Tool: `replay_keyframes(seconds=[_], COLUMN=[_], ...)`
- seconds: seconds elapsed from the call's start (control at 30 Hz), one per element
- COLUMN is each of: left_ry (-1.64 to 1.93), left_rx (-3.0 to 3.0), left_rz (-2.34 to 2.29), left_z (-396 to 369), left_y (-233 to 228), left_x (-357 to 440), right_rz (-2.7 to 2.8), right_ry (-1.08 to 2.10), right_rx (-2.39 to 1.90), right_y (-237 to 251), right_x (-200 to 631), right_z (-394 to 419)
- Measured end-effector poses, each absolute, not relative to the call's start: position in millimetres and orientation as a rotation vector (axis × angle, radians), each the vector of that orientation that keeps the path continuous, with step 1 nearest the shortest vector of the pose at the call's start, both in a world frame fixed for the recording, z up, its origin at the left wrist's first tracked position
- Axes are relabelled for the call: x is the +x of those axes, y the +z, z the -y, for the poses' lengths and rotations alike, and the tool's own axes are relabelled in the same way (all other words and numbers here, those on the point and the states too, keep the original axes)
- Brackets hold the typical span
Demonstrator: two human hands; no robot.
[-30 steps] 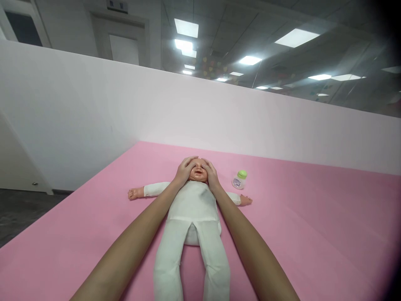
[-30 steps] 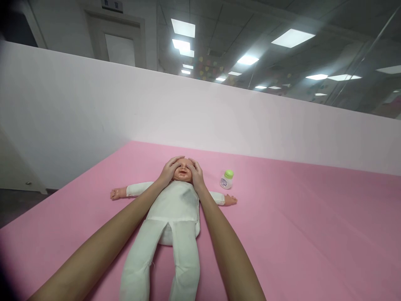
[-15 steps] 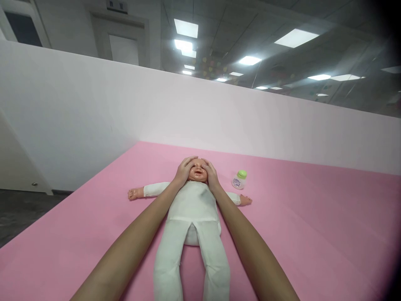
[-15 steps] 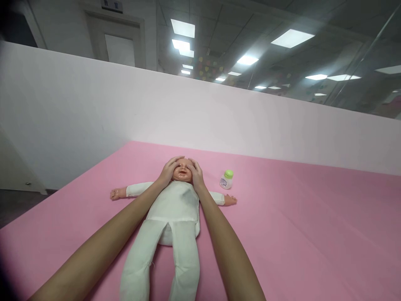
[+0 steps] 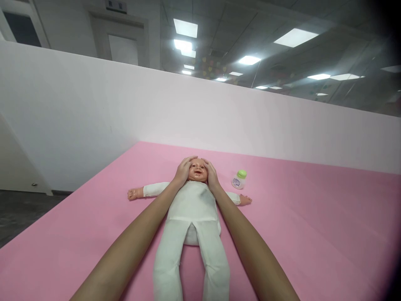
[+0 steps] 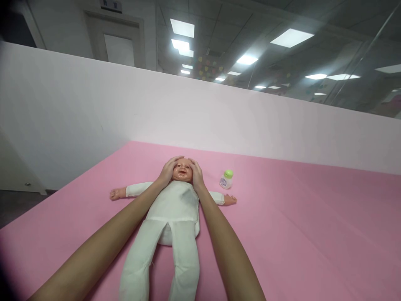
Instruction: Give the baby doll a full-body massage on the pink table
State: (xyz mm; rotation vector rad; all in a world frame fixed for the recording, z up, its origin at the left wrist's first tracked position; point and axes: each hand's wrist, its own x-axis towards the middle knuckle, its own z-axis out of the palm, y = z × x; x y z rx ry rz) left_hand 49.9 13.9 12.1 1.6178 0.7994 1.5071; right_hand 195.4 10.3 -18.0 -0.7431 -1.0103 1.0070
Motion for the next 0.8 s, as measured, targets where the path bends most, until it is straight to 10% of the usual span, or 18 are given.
replay_keyframes(seconds=[0.8], left_ry=[1.463], left_rx=[1.618], left_rz=[-0.803], left_z=[-8.3], left_y=[16.7], left_x=[47.1], right_rz=[1.033], right_ry=[1.008], right_rx=[-0.749], right_y=[-17.7], right_x=[196.8], right_z=[-9.4])
